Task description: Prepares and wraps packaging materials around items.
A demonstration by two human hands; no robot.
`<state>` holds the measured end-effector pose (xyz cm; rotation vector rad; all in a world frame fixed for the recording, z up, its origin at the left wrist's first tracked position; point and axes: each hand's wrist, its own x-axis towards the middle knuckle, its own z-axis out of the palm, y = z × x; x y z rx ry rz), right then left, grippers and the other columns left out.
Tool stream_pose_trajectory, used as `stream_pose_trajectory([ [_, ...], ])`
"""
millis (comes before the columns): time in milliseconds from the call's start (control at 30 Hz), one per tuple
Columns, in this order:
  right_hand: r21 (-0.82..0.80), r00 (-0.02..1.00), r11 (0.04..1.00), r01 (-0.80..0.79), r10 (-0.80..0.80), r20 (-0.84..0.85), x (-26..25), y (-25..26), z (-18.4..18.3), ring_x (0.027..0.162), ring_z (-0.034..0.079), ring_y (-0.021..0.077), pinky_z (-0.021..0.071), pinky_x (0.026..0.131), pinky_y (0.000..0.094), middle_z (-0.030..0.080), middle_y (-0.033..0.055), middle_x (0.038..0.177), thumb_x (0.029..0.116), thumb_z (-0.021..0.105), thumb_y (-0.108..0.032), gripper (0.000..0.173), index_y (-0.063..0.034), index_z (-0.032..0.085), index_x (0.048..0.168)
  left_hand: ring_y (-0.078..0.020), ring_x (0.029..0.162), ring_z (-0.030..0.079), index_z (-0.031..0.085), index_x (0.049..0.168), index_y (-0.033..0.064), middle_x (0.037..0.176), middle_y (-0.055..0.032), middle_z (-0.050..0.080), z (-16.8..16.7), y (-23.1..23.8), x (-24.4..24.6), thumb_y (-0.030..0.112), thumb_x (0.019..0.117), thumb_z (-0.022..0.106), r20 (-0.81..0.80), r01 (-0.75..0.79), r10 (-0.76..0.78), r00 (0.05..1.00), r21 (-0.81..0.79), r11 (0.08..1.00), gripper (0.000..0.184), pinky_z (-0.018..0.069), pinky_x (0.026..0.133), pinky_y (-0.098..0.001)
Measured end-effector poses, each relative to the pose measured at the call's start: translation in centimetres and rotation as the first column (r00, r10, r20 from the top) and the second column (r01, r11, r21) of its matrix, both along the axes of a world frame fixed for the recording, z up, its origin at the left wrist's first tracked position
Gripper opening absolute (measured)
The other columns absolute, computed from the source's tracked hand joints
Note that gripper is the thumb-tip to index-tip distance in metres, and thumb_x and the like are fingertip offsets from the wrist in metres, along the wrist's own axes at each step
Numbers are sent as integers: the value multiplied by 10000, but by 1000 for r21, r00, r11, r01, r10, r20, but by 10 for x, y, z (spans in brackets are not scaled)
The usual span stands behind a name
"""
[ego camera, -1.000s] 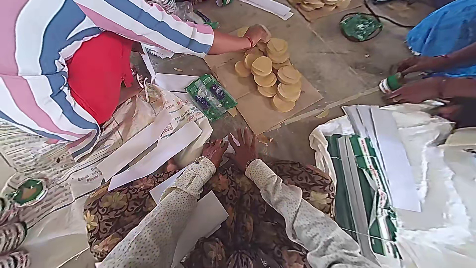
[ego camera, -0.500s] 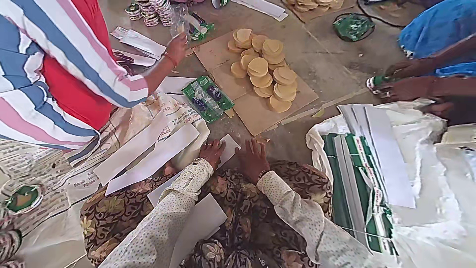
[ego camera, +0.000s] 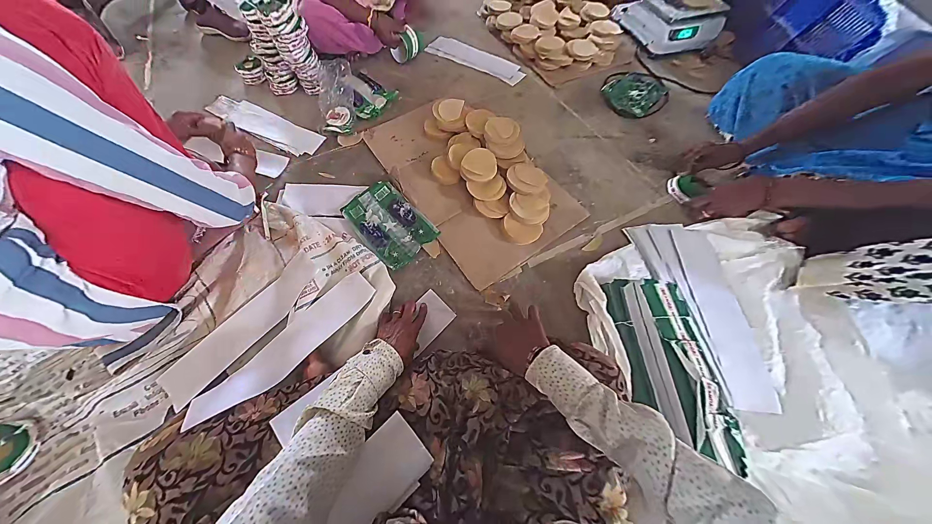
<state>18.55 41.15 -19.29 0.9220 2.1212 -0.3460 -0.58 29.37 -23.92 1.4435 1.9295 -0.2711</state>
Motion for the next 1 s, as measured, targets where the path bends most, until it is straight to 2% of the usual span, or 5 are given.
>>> stream_pose_trajectory([
  [167, 179, 897, 890, 419, -375, -234, 11, 50, 0, 1369, 463, 488, 367, 1105, 631, 541, 321, 1407, 973, 593, -67, 386, 92, 592, 1324, -450, 1396, 454, 387, 1557, 42, 1539, -255, 435, 29, 28, -4, 279, 1043, 588, 72, 0, 5, 997, -64, 998, 601, 378, 1122, -617],
  [500, 34, 870, 929, 368, -331, -365, 19, 43, -33, 1577, -4, 460, -27, 1206, 714, 163, 314, 1668, 932, 672, -241, 714, 90, 418, 1512, -373, 1382, 505, 432, 1496, -61, 1463, -280, 520, 49, 239, 5, 229, 1032, 615, 473, -505, 290, 832, 429, 749, 576, 381, 1180, -460],
  [633, 7, 814, 859, 511, -482, -326, 12, 62, -33, 1569, -13, 483, -37, 1190, 731, 172, 328, 1659, 908, 715, -493, 871, 77, 437, 1505, -413, 1412, 456, 335, 1526, -79, 1496, -313, 466, 29, 306, -16, 255, 1029, 625, 622, -870, 610, 492, 318, 377, 665, 356, 1180, -525],
  [767, 83, 842, 874, 479, -430, -325, 4, 55, -50, 1564, 54, 493, 21, 1193, 728, 211, 333, 1646, 966, 622, -106, 614, 110, 419, 1503, -406, 1329, 525, 464, 1419, -100, 1400, -313, 543, 7, 351, -23, 343, 1017, 646, 595, -945, 742, 309, 282, 167, 625, 416, 1109, -514],
  [1000, 130, 828, 853, 506, -438, -349, 1, 54, -57, 1557, 98, 499, 79, 1218, 665, 197, 360, 1635, 912, 675, -79, 697, 155, 381, 1499, -419, 1415, 415, 500, 1437, -27, 1489, -277, 476, 56, 349, 0, 278, 983, 694, 542, -974, 809, 228, 145, 177, 580, 336, 1112, -618],
])
